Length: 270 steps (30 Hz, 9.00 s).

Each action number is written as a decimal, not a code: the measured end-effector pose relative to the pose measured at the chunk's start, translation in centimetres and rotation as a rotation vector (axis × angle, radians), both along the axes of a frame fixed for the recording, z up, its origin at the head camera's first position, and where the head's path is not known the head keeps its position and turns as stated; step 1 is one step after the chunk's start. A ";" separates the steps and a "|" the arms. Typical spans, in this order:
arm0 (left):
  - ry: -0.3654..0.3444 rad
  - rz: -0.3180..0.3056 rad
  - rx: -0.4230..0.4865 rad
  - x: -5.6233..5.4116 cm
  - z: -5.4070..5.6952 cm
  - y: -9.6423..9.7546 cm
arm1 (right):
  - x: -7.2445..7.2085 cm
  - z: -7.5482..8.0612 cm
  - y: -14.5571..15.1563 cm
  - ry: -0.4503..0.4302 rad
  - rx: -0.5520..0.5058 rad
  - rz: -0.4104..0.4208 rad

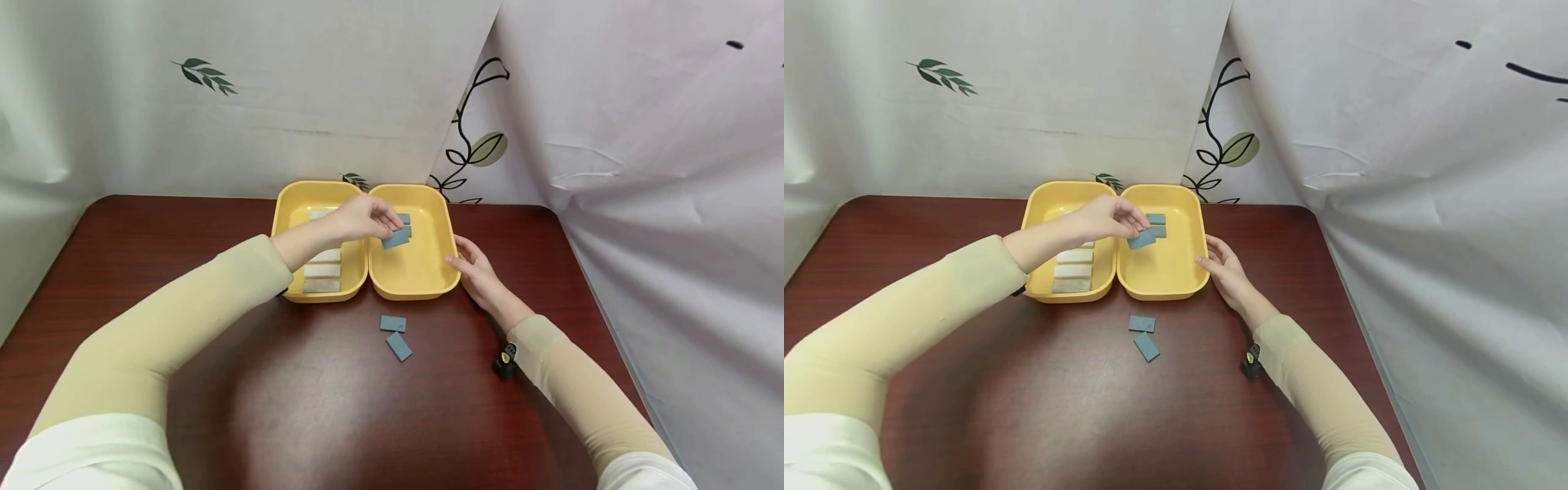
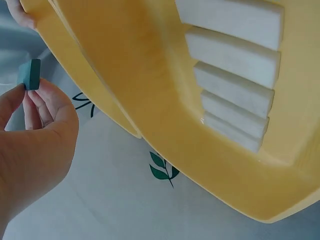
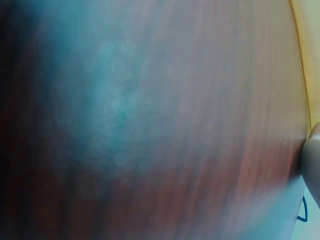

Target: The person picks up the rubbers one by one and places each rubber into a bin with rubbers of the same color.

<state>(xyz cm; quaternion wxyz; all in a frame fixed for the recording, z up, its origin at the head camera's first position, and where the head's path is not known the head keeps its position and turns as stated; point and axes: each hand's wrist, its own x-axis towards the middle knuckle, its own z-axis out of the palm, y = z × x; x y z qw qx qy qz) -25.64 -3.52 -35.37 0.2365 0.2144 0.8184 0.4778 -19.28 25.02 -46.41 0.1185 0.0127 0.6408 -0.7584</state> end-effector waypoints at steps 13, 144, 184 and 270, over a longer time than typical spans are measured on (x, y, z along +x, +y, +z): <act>0.128 -0.073 -0.051 -2.4 -0.3 1.8 | -0.1 -0.1 0.1 0.009 0.005 0.003; 0.500 -0.309 -0.495 -4.3 -5.8 5.0 | -0.1 -0.1 0.1 0.008 -0.012 0.002; 0.515 -0.315 -0.522 -4.1 -5.8 5.0 | -0.2 -0.3 0.1 0.020 -0.009 -0.001; 0.609 -0.598 -0.270 10.4 -4.1 1.8 | -0.2 -0.2 0.1 0.016 0.001 0.004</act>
